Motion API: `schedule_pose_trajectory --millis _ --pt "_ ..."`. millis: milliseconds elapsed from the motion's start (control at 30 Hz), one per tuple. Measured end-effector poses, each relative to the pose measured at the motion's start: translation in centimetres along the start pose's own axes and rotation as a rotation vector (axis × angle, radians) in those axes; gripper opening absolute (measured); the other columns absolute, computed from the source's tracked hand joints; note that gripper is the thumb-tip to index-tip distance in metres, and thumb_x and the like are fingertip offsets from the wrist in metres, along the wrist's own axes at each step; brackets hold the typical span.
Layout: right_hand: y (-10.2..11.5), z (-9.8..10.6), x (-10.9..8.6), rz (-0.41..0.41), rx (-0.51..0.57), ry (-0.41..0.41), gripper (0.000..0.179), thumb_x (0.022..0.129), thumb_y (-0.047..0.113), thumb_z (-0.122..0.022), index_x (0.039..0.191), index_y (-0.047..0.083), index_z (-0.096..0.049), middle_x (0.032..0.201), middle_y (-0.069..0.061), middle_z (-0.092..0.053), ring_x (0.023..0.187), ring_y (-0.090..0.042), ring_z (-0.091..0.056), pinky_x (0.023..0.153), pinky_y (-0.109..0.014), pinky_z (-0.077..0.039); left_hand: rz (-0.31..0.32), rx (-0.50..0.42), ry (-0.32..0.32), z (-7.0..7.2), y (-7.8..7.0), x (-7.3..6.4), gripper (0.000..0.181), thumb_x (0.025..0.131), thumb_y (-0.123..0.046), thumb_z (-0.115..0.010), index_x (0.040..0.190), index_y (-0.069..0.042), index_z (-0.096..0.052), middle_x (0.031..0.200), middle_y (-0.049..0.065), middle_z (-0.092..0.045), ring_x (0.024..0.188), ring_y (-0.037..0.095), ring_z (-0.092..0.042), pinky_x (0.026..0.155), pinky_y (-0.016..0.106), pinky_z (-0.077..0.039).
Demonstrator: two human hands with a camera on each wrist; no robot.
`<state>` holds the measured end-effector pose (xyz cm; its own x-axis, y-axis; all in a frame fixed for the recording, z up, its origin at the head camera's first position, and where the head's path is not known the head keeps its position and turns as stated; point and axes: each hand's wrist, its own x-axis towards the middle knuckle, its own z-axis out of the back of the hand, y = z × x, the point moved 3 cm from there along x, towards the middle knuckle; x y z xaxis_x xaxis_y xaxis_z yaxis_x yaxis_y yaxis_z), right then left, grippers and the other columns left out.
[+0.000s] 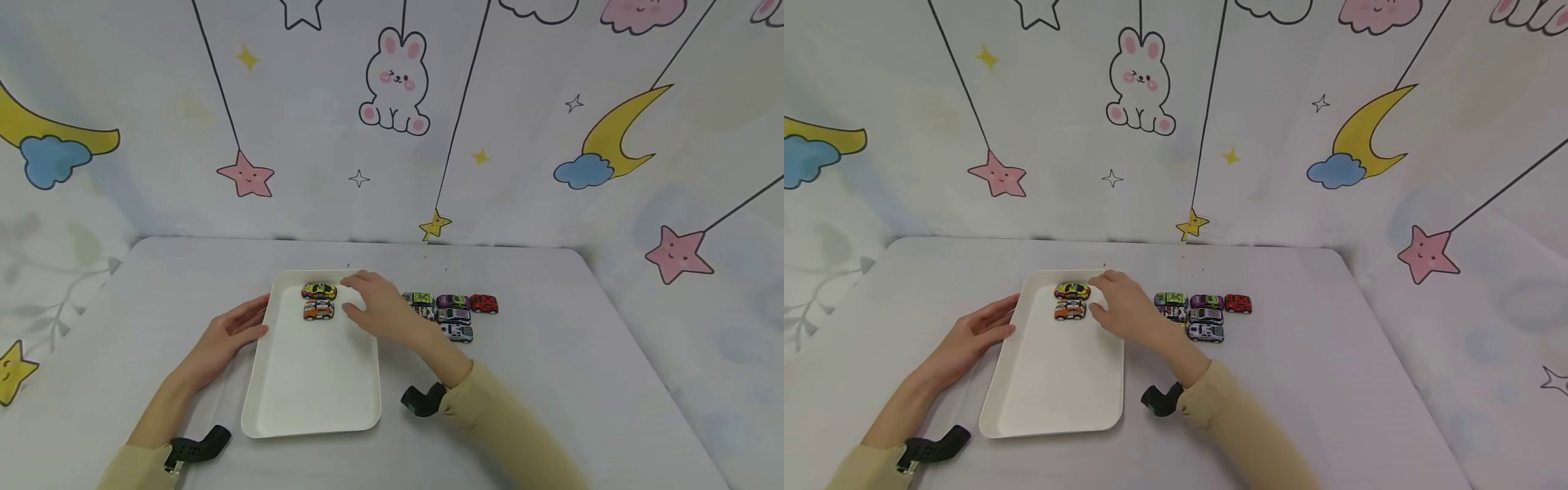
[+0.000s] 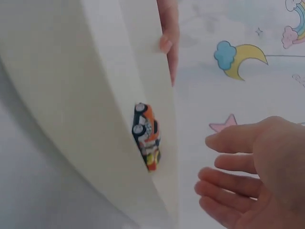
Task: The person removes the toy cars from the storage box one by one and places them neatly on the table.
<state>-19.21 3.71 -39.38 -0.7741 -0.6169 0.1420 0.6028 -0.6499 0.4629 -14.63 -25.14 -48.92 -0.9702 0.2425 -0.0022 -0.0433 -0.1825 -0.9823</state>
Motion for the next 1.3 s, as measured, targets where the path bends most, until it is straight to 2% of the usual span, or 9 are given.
schedule_pose_trajectory --millis 133,267,433,667,900,1167,1300 --pt "1.6 -0.8 1.5 -0.017 -0.022 0.044 0.044 0.097 0.021 -0.066 0.137 0.003 -0.059 0.132 -0.012 -0.063 0.127 -0.028 -0.056 0.106 -0.042 -0.048 0.003 -0.005 0.001 0.0 0.0 0.0 0.065 0.100 -0.020 -0.064 0.156 -0.008 -0.033 0.162 0.015 -0.032 0.136 -0.006 -0.041 0.101 0.008 -0.041" --pt "2.6 -1.5 2.9 -0.032 -0.049 0.071 0.042 0.096 0.021 -0.066 0.135 0.005 -0.061 0.130 -0.010 -0.064 0.122 -0.025 -0.058 0.104 -0.036 -0.049 0.004 -0.016 -0.002 0.0 -0.1 0.1 0.065 0.099 -0.019 -0.064 0.156 -0.008 -0.033 0.161 0.015 -0.032 0.135 -0.006 -0.041 0.101 0.009 -0.042" --pt "2.8 -3.0 4.1 -0.045 -0.119 0.089 0.042 0.094 0.022 -0.070 0.133 0.007 -0.063 0.130 -0.008 -0.064 0.123 -0.023 -0.058 0.106 -0.032 -0.047 0.002 -0.022 -0.003 0.0 -0.2 0.0 0.066 0.099 -0.020 -0.064 0.156 -0.006 -0.033 0.162 0.016 -0.031 0.140 0.002 -0.040 0.101 0.009 -0.042" --pt "2.4 -4.3 4.4 -0.079 -0.184 0.110 0.036 0.092 0.021 -0.073 0.125 0.006 -0.068 0.129 -0.010 -0.063 0.125 -0.024 -0.055 0.108 -0.033 -0.045 0.010 -0.025 -0.007 -0.1 0.0 0.0 0.066 0.099 -0.020 -0.065 0.155 -0.007 -0.034 0.161 0.015 -0.032 0.144 0.011 -0.037 0.101 0.009 -0.041" --pt "2.5 -4.6 4.6 -0.076 -0.214 0.127 0.035 0.092 0.020 -0.072 0.125 0.008 -0.069 0.123 -0.007 -0.063 0.116 -0.021 -0.057 0.104 -0.030 -0.047 0.006 -0.025 -0.004 0.0 -0.1 0.0 0.065 0.099 -0.021 -0.065 0.156 -0.009 -0.034 0.162 0.015 -0.032 0.143 0.006 -0.037 0.102 0.009 -0.041" --pt "2.3 -4.7 4.5 -0.046 -0.237 0.155 0.025 0.092 0.018 -0.073 0.115 0.009 -0.073 0.113 -0.005 -0.065 0.105 -0.018 -0.059 0.096 -0.029 -0.050 0.010 -0.008 -0.011 0.0 0.0 0.1 0.066 0.099 -0.021 -0.065 0.156 -0.009 -0.035 0.162 0.015 -0.032 0.143 0.007 -0.037 0.101 0.009 -0.041" --pt "2.1 -4.8 4.4 -0.042 -0.222 0.150 0.023 0.091 0.016 -0.074 0.113 0.008 -0.073 0.109 -0.004 -0.065 0.100 -0.016 -0.060 0.091 -0.028 -0.051 0.009 -0.006 -0.013 0.0 0.0 0.1 0.066 0.099 -0.021 -0.065 0.155 -0.009 -0.035 0.162 0.015 -0.032 0.141 0.003 -0.039 0.101 0.009 -0.042"
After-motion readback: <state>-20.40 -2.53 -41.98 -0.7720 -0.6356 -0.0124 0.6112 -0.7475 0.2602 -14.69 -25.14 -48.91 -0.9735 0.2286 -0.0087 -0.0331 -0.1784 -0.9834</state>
